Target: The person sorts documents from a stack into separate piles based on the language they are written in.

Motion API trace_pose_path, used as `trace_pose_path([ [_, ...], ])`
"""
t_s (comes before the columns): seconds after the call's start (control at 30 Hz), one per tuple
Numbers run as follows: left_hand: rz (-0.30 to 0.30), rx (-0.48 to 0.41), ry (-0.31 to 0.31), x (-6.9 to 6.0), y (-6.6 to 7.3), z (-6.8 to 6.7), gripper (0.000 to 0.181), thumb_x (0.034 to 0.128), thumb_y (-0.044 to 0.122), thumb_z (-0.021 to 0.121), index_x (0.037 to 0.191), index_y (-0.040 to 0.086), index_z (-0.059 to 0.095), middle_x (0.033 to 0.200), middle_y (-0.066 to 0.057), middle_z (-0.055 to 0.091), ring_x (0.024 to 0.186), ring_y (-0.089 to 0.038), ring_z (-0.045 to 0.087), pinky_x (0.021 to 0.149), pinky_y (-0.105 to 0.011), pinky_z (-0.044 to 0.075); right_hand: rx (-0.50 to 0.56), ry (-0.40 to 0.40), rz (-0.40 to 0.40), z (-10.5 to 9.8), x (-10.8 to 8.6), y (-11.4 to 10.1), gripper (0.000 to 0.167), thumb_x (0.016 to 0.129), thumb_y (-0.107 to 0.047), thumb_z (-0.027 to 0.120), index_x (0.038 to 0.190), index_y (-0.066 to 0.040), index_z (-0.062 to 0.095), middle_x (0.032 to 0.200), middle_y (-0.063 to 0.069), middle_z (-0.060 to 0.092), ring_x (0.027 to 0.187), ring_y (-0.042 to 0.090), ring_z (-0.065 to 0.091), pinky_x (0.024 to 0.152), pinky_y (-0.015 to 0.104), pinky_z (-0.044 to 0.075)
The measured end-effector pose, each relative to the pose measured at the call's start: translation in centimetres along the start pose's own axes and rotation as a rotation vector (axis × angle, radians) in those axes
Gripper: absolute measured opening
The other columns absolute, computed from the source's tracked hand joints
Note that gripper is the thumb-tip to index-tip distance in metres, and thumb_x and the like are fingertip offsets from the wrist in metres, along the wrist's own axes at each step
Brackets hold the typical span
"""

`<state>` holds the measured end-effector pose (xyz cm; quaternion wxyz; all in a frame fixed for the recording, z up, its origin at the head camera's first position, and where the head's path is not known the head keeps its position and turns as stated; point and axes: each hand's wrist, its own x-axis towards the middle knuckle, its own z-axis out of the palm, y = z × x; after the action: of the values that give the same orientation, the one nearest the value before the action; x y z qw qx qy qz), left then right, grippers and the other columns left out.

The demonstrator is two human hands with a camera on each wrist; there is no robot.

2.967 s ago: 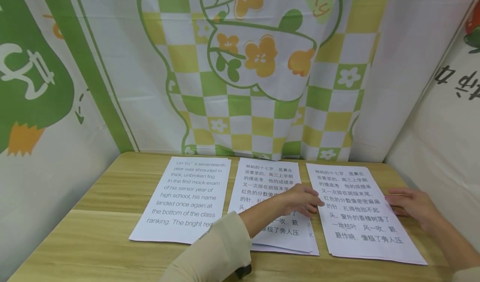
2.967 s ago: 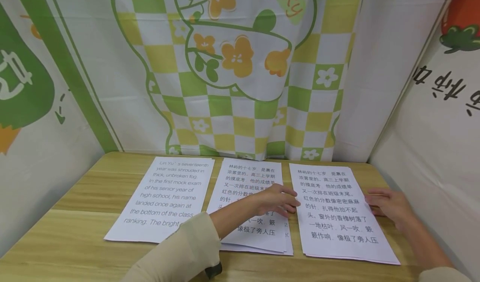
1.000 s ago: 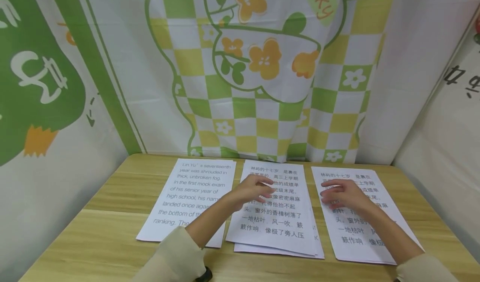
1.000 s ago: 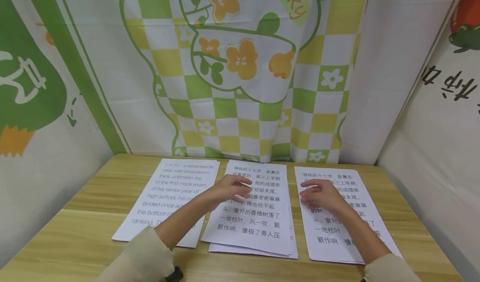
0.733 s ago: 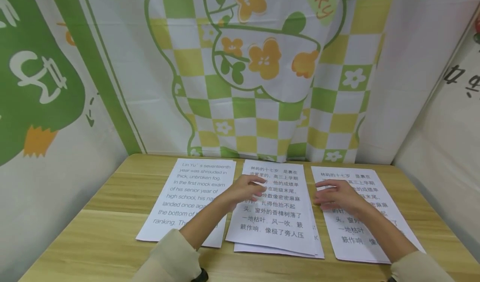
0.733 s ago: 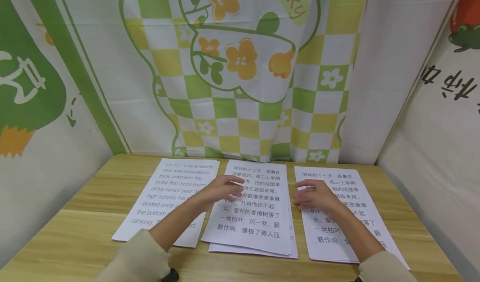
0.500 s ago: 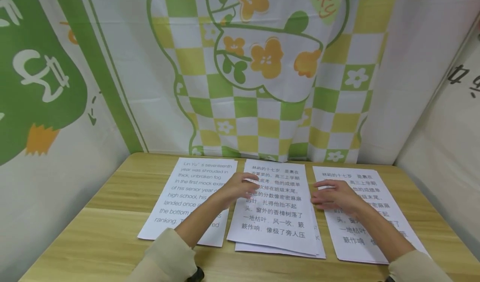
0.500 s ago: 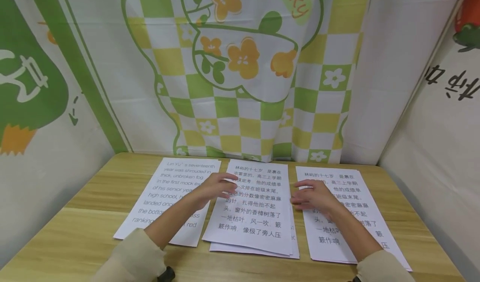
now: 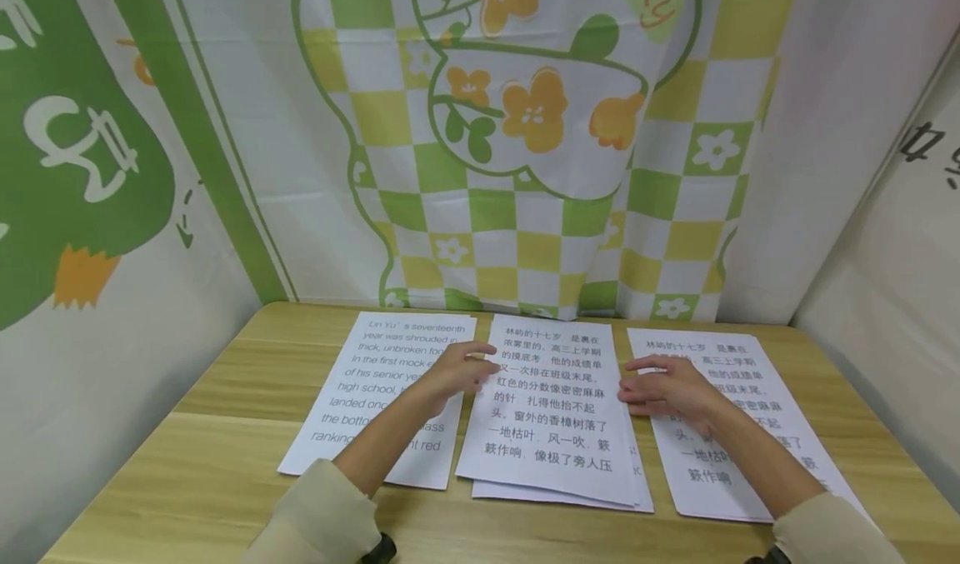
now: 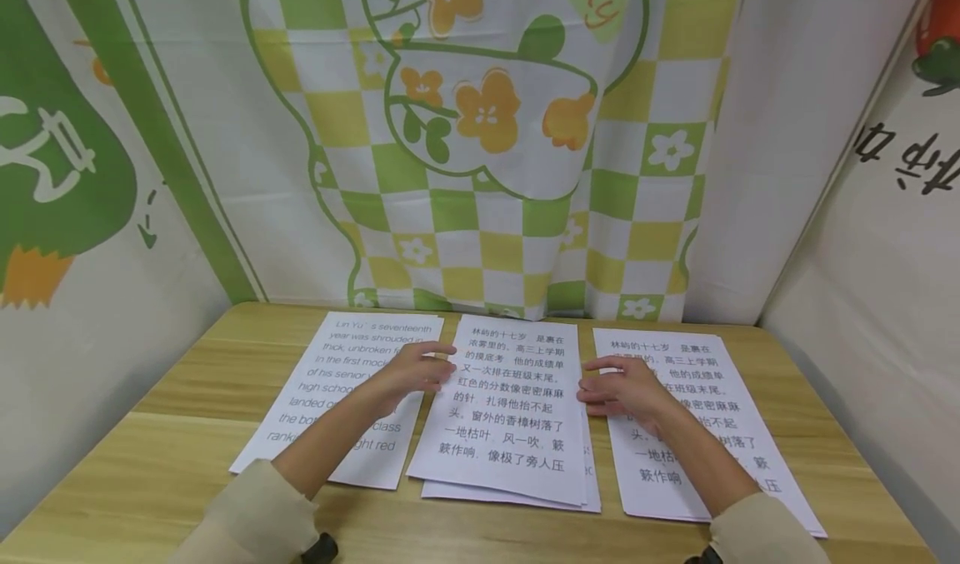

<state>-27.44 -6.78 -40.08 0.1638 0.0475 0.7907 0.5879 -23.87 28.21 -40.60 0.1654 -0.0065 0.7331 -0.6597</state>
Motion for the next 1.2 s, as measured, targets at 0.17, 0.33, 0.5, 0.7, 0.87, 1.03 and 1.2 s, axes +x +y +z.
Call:
trace_pose_path([
  [0.17,-0.003,-0.013,0.027,-0.06,-0.08,-0.29,0.051,0.0966,0.014,0.067,0.144,-0.002,0.055,0.135,-0.025,0.062,0.124,-0.042,0.060,0.103,-0.048,0.055,0.009,0.021,0.023,0.05,0.15,-0.10,0.060,0.101,-0.008,0.065,0.148,0.015,0.037,0.117,0.020,0.073,0.100,0.025,0.076,0.092,0.042,0.062],
  [0.33,-0.026,-0.026,0.052,-0.01,-0.09,-0.53,0.049,0.0971,0.013,0.066,0.143,-0.002,0.056,0.140,-0.025,0.059,0.128,-0.043,0.057,0.104,-0.047,0.055,0.014,0.024,0.014,0.15,0.24,-0.16,0.058,0.102,-0.007,0.064,0.148,0.015,0.037,0.117,0.020,0.073,0.100,0.025,0.075,0.092,0.044,0.062],
  [0.5,-0.046,-0.035,0.057,0.14,0.05,-0.62,0.048,0.0982,0.013,0.065,0.143,-0.001,0.056,0.139,-0.025,0.059,0.127,-0.041,0.058,0.102,-0.044,0.057,0.026,0.035,0.029,0.16,0.24,-0.22,0.058,0.102,-0.007,0.064,0.149,0.013,0.037,0.117,0.021,0.073,0.100,0.026,0.076,0.092,0.046,0.062],
  [0.7,-0.054,-0.036,0.058,0.18,0.03,-0.61,0.047,0.0993,0.014,0.065,0.143,-0.001,0.056,0.136,-0.024,0.060,0.123,-0.039,0.061,0.100,-0.043,0.058,0.062,0.029,0.044,0.06,0.16,-0.37,0.058,0.102,-0.006,0.063,0.150,0.013,0.036,0.120,0.021,0.071,0.101,0.027,0.075,0.093,0.047,0.062],
  [0.87,-0.051,-0.045,0.062,0.13,0.03,-0.61,0.046,0.1004,0.013,0.064,0.143,-0.002,0.056,0.137,-0.024,0.061,0.123,-0.040,0.061,0.100,-0.044,0.058,0.089,0.031,0.056,0.04,0.13,-0.40,0.057,0.102,-0.004,0.061,0.150,0.013,0.035,0.122,0.022,0.071,0.101,0.028,0.075,0.093,0.047,0.062],
  [1.03,-0.053,-0.049,0.069,0.17,0.04,-0.62,0.046,0.1004,0.013,0.063,0.143,-0.002,0.055,0.137,-0.024,0.061,0.123,-0.039,0.062,0.099,-0.043,0.058,0.106,0.043,0.071,0.02,0.17,-0.42,0.056,0.102,-0.003,0.060,0.150,0.012,0.035,0.123,0.022,0.070,0.102,0.028,0.075,0.093,0.046,0.062],
  [1.2,-0.062,-0.045,0.073,0.26,0.01,-0.61,0.046,0.1003,0.014,0.064,0.143,-0.001,0.056,0.135,-0.023,0.062,0.121,-0.038,0.062,0.099,-0.043,0.058,0.125,0.055,0.079,0.02,0.17,-0.36,0.056,0.102,-0.002,0.060,0.150,0.012,0.034,0.123,0.022,0.069,0.102,0.028,0.075,0.094,0.046,0.061],
])
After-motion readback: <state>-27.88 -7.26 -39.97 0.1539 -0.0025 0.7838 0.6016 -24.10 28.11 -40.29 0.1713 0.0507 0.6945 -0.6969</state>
